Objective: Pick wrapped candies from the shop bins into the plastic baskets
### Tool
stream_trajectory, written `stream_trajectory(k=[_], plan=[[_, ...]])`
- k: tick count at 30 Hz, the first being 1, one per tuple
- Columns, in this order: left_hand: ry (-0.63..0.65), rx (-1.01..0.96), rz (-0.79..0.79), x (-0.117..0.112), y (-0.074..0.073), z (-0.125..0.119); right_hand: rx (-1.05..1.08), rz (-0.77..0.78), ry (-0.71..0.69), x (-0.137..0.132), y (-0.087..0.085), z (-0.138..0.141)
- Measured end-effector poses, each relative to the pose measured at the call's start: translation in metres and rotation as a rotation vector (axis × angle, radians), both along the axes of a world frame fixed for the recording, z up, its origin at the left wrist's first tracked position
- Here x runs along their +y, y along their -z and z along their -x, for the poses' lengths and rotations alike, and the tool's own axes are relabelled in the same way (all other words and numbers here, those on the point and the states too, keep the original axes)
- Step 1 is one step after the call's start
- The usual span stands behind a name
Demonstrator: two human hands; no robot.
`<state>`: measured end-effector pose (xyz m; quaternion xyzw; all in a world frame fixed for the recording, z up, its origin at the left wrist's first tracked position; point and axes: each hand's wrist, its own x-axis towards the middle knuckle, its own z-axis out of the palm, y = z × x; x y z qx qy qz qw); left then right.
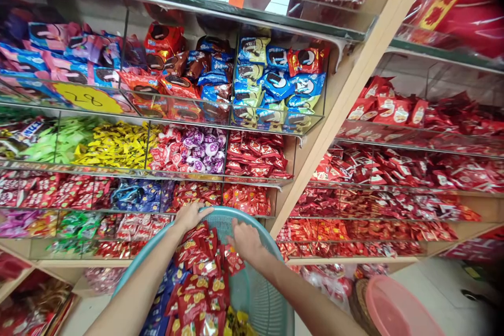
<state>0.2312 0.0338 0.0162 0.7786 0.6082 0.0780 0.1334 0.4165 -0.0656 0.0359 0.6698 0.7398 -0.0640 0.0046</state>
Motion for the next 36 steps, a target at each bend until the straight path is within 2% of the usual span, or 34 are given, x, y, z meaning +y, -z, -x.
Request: stream_trajectory(k=[4,6,10,13,18,24,29,36], plan=[[-0.009,0.018,0.001,0.001,0.002,0.001,0.073,-0.189,0.08,0.02,-0.026,-0.02],[-0.014,0.017,0.008,0.001,0.002,0.001,0.071,-0.216,0.129,0.033,-0.032,-0.036],[0.001,0.016,0.008,0.0,0.0,0.001,0.018,-0.155,0.212,0.056,-0.024,-0.072],[0.012,-0.001,-0.005,-0.001,-0.002,0.001,0.008,-0.107,0.194,0.068,-0.012,-0.089],[-0.02,-0.018,0.008,-0.004,-0.004,0.0,0.015,-0.038,0.119,0.086,0.002,-0.093],[-0.019,-0.052,0.008,-0.004,-0.002,0.001,0.02,-0.016,0.127,0.106,0.01,-0.093],[-0.004,-0.046,-0.012,-0.002,0.001,0.002,0.012,-0.026,0.137,0.105,0.013,-0.094],[-0.013,-0.03,-0.022,-0.001,0.003,0.002,-0.001,-0.023,0.143,0.099,0.008,-0.095]])
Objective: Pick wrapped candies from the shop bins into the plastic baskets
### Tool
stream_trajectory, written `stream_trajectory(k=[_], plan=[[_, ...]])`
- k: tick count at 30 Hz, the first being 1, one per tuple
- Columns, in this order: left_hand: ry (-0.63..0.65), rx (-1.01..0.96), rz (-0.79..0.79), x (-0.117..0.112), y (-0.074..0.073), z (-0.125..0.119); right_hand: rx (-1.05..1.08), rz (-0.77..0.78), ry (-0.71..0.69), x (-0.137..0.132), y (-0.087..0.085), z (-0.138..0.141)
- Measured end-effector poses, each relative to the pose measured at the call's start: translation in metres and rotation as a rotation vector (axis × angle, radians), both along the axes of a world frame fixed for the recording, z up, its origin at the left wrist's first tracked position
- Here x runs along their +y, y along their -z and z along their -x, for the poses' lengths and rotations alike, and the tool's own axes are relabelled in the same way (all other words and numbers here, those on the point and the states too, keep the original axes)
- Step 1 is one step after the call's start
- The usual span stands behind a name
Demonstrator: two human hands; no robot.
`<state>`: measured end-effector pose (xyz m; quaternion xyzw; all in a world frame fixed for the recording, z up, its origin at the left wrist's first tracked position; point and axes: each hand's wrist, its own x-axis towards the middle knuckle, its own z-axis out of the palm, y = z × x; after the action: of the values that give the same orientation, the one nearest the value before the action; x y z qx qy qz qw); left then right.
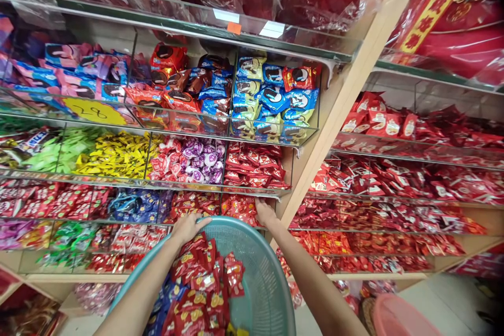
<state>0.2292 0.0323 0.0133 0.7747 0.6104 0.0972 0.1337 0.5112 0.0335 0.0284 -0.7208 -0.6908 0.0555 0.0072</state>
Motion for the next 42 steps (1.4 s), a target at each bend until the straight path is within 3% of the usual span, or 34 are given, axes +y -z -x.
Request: stream_trajectory(k=[11,19,24,29,36,42], plan=[[-0.015,-0.004,0.031,0.0,-0.004,-0.002,-0.058,-0.036,0.02,-0.023,-0.021,0.01],[-0.014,-0.006,0.042,0.002,-0.001,-0.001,-0.156,-0.102,0.043,-0.069,-0.043,0.022],[-0.007,0.001,0.029,0.001,-0.001,-0.002,-0.086,-0.11,-0.044,-0.1,-0.051,0.049],[-0.011,-0.003,0.027,0.001,0.0,-0.002,0.036,-0.049,-0.184,-0.107,-0.028,0.081],[-0.019,0.028,0.016,-0.001,-0.003,-0.003,0.016,-0.018,-0.186,-0.106,0.023,0.094],[-0.029,0.064,0.011,-0.004,-0.006,-0.005,-0.011,0.01,-0.169,-0.106,0.038,0.097]])
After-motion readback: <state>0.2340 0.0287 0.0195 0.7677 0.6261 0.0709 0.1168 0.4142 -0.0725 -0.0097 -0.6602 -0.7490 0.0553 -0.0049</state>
